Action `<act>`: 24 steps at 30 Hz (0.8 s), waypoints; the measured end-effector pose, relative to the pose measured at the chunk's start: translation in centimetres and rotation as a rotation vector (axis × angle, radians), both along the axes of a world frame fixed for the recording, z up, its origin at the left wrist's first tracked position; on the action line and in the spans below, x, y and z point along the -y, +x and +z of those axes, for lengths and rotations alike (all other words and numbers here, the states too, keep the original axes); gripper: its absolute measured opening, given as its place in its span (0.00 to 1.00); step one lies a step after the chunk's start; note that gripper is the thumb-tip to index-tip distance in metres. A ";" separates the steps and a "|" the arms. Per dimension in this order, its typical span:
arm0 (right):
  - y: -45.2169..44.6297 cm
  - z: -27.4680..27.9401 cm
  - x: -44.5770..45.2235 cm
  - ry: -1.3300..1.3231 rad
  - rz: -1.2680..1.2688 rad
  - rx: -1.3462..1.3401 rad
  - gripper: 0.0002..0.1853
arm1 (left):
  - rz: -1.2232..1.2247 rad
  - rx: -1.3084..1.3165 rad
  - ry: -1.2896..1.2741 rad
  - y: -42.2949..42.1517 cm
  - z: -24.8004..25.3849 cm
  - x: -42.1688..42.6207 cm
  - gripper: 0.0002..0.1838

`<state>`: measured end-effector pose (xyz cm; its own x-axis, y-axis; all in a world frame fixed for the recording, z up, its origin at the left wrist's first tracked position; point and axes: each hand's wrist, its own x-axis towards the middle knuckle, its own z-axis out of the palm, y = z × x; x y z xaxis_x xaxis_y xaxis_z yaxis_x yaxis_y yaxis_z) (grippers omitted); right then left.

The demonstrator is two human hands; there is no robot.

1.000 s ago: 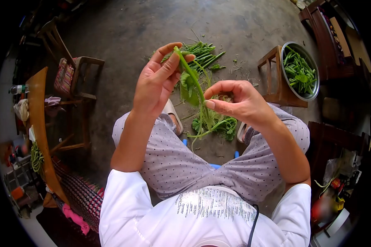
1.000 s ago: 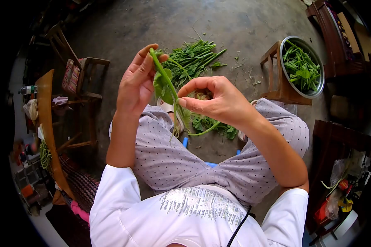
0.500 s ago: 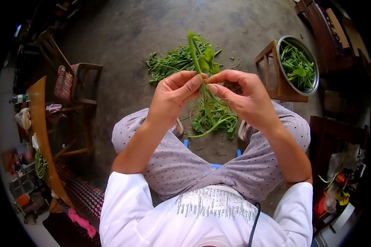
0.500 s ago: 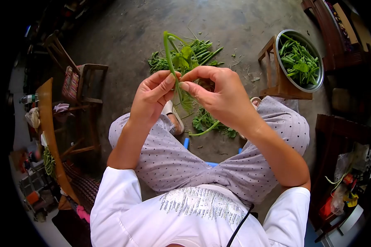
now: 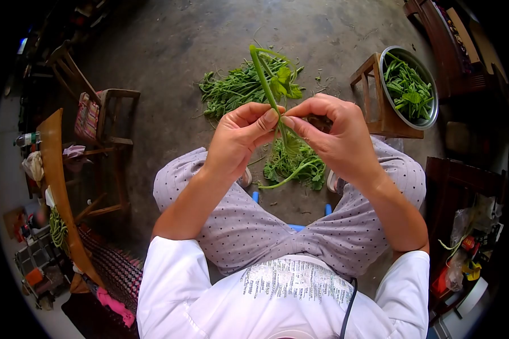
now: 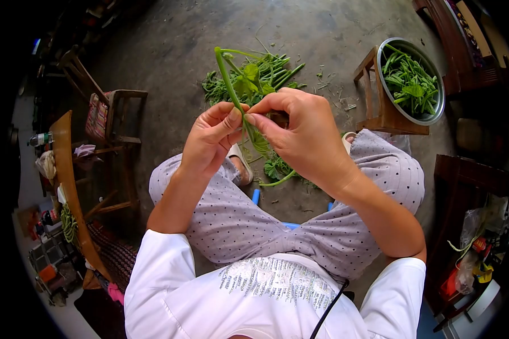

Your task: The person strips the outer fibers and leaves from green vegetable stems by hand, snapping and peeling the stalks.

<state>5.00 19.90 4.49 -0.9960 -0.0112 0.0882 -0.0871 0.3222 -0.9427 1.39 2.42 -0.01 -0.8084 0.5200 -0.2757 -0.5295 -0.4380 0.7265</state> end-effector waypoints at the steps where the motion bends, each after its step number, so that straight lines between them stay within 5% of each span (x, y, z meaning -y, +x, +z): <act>1: 0.1 0.2 0.0 -0.001 0.000 0.000 0.06 | 0.011 0.001 -0.011 0.0 -0.1 0.0 0.08; 24: 0.1 0.4 0.8 0.250 -0.023 -0.161 0.05 | 0.039 -0.015 -0.055 0.2 0.2 -0.5 0.06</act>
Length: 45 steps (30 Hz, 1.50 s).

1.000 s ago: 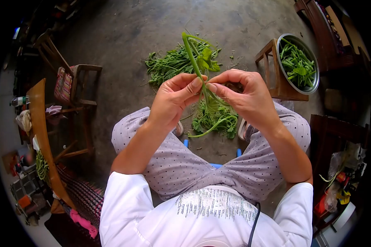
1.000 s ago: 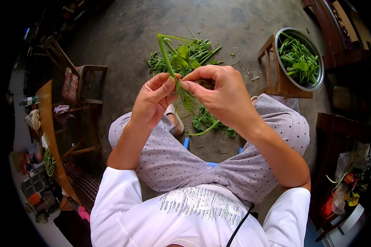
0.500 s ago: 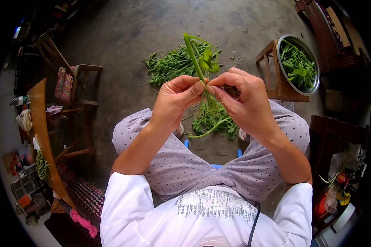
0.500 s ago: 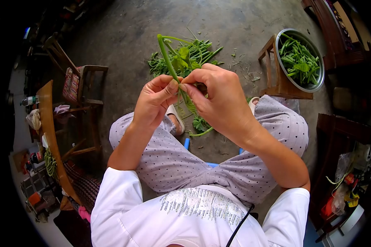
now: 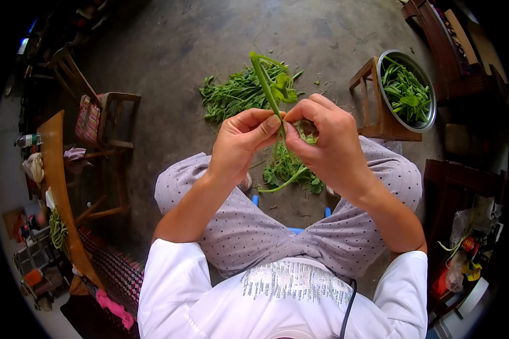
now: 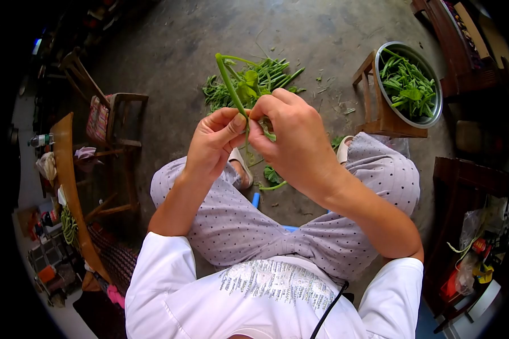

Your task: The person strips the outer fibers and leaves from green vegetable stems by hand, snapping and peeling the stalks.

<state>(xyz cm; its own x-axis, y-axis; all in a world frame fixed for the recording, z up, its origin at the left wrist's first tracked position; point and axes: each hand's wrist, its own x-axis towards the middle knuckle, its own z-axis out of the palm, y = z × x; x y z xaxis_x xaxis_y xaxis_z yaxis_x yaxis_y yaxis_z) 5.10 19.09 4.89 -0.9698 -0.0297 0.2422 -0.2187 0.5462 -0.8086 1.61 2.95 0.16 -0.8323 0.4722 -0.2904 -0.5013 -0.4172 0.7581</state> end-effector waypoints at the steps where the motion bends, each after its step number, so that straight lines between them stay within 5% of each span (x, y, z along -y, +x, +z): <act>1: 0.0 -0.1 0.1 0.001 -0.002 -0.002 0.05 | 0.013 -0.045 -0.040 0.1 0.3 -0.2 0.07; 7: -0.4 -0.5 0.2 0.076 -0.100 -0.133 0.06 | 0.043 -0.242 -0.203 0.6 0.4 -0.5 0.11; 10: -0.7 0.3 -0.8 -0.138 -0.057 0.057 0.06 | 0.015 -0.204 -0.171 0.4 0.4 -0.4 0.12; 17: -0.5 0.3 -1.2 -0.120 0.007 0.166 0.05 | 0.030 -0.131 -0.038 0.2 -0.1 -0.3 0.12; 37: 0.1 -0.8 -0.1 0.155 0.035 -0.166 0.05 | 0.044 -0.191 -0.107 0.3 -1.1 -0.2 0.09; 45: -0.7 0.2 -1.1 0.025 -0.039 -0.109 0.05 | 0.028 -0.263 -0.189 0.6 -0.1 -0.5 0.13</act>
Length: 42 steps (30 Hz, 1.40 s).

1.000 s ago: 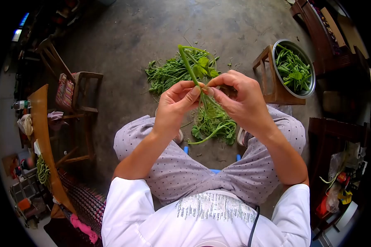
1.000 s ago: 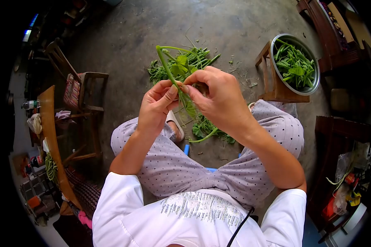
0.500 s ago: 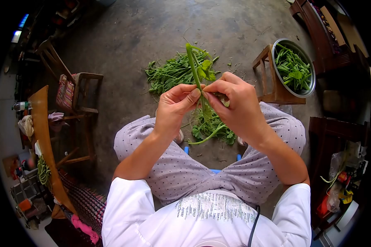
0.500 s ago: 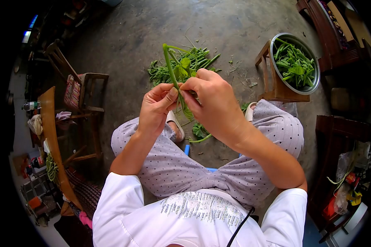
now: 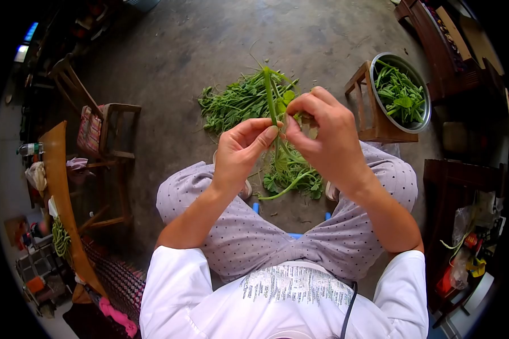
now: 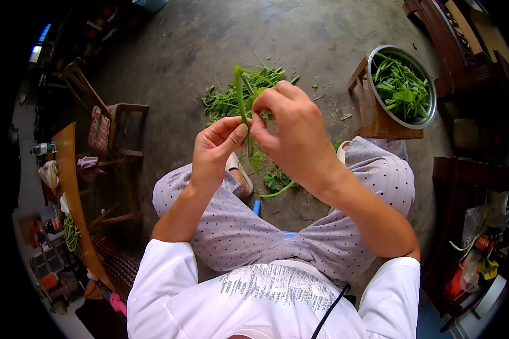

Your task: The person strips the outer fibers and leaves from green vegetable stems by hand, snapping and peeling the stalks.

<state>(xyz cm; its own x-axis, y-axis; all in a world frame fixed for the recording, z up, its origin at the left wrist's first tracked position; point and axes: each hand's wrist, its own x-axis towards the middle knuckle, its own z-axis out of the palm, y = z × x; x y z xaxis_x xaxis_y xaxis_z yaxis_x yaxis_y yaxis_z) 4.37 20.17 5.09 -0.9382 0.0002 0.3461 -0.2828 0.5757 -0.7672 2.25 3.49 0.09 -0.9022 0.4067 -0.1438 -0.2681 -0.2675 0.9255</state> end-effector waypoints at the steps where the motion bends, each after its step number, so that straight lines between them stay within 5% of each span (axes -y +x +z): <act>1: -0.2 0.1 -0.4 -0.078 -0.008 0.066 0.05 | -0.027 0.015 0.014 0.1 0.1 0.0 0.13; 5: -1.2 0.0 -2.1 -0.590 0.099 0.467 0.08 | -0.063 0.038 -0.002 0.3 0.4 -0.1 0.12; 6: -1.4 -0.2 -2.1 -0.589 0.098 0.467 0.08 | -0.065 0.038 -0.001 0.4 0.4 0.0 0.12; 9: -1.8 -1.0 -2.7 -1.202 0.354 0.541 0.10 | -0.104 0.055 -0.021 0.5 0.3 0.1 0.11; 12: -1.8 -1.0 -2.9 -1.358 0.308 0.564 0.09 | -0.129 0.076 -0.025 0.6 0.3 0.4 0.11; 24: -3.7 -0.3 -9.5 -1.373 0.031 0.084 0.06 | -0.258 0.226 0.018 1.7 -0.1 1.8 0.11; 28: -2.2 0.7 -8.2 -1.184 0.153 0.233 0.10 | -0.219 0.245 0.034 1.4 0.2 2.0 0.11; 30: -1.1 1.3 -6.2 -0.693 0.279 0.589 0.08 | -0.103 0.214 0.058 1.2 0.1 1.9 0.11; 32: -0.3 0.4 -3.9 -0.515 0.351 0.651 0.06 | -0.103 0.209 0.061 0.9 0.0 2.0 0.11; 42: 0.5 -1.3 0.3 -0.259 0.152 0.399 0.07 | -0.018 0.197 0.086 0.7 -0.4 1.6 0.12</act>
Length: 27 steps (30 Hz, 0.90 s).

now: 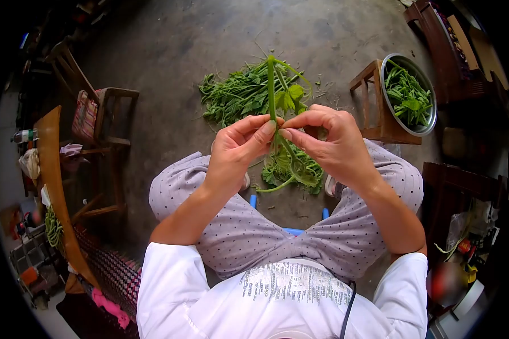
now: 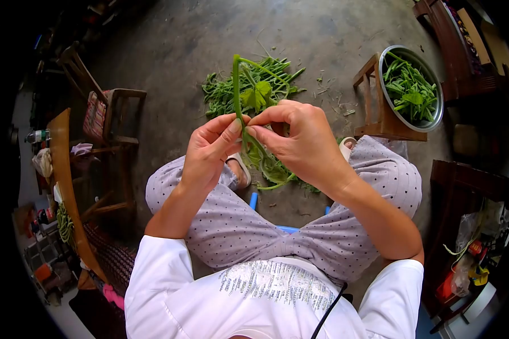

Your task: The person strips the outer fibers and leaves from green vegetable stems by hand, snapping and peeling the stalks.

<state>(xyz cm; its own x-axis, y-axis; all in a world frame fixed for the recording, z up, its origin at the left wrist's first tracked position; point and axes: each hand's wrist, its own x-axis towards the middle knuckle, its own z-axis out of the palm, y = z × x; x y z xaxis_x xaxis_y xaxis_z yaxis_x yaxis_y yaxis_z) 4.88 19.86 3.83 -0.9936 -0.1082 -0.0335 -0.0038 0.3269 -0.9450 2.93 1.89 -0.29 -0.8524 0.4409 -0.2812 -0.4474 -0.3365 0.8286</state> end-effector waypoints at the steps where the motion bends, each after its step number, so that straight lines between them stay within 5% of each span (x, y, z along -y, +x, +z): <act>1: 0.0 -0.1 0.1 0.002 -0.016 -0.015 0.07 | 0.009 -0.016 -0.008 0.0 -0.1 0.0 0.12; 27: -0.4 -0.5 1.5 0.028 -0.134 -0.152 0.05 | 0.159 -0.188 -0.103 0.0 0.5 -1.0 0.11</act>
<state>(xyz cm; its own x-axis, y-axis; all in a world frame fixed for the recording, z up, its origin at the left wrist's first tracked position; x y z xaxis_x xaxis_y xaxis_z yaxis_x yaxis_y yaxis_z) 4.48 18.35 3.36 -0.9929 0.0243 0.1168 -0.1003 0.3602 -0.9275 2.92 2.92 0.18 -0.9502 0.2742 -0.1482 -0.2308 -0.2995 0.9257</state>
